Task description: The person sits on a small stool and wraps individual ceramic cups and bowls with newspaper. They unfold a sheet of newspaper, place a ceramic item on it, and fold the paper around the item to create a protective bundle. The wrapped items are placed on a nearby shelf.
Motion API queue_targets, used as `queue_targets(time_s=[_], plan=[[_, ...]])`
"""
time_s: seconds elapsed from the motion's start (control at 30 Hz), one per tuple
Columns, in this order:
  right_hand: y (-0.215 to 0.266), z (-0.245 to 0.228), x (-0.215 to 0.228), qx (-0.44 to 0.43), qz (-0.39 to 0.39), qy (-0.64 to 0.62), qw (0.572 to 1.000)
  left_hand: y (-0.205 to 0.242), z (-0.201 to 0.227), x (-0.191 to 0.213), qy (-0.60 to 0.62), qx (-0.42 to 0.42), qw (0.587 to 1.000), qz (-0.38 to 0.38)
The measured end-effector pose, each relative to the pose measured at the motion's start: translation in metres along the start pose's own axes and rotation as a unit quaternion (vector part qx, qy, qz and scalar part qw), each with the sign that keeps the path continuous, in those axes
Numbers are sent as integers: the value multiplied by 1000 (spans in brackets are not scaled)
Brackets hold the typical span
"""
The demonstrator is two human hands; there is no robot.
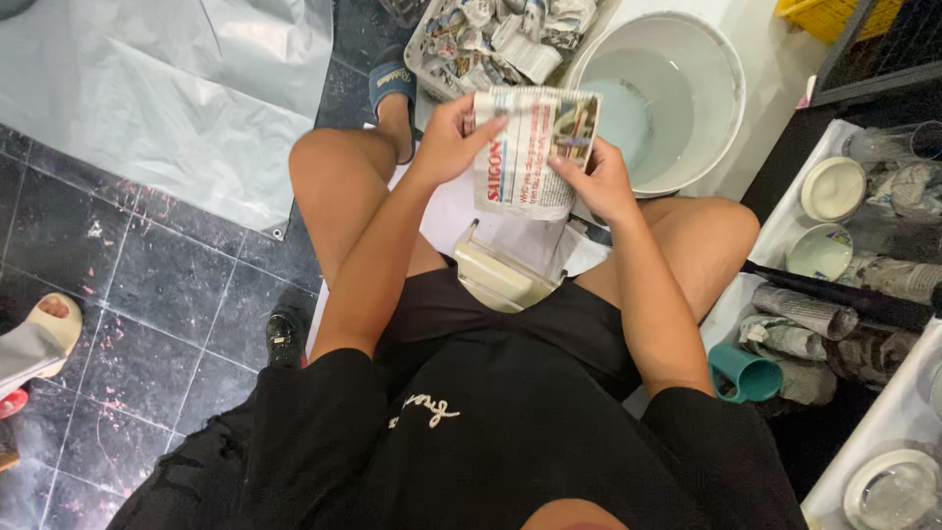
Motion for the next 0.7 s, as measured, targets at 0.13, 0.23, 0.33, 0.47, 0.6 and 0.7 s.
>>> queue_targets(time_s=[0.13, 0.23, 0.33, 0.47, 0.6, 0.7], plan=[[-2, 11, 0, -58, 31, -42, 997, -5, -9, 0, 91, -18, 995, 41], [-3, 11, 3, -19, 58, -44, 997, 1, -15, -2, -76, 70, 995, -4], [-3, 5, 6, 1, 55, -40, 998, 3, -18, -4, -67, 39, 997, -25], [-3, -7, 7, 11, 65, -59, 996, -1, -25, 0, -70, 32, 996, -43], [-3, -17, 6, 13, 86, -108, 990, -4, -26, -2, -58, 39, 997, -29], [-5, -28, 8, 138, 49, -20, 989, -6, -14, -5, 36, -16, 996, -80]])
Point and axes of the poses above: each hand's wrist, its own y-axis away from the middle knuckle, its own x-axis out of the back of the hand, z = x × y, the point moved 2 cm from there along -y, towards the middle knuckle, and after that the axes turned 4 degrees about z, right-handed, at the moved point
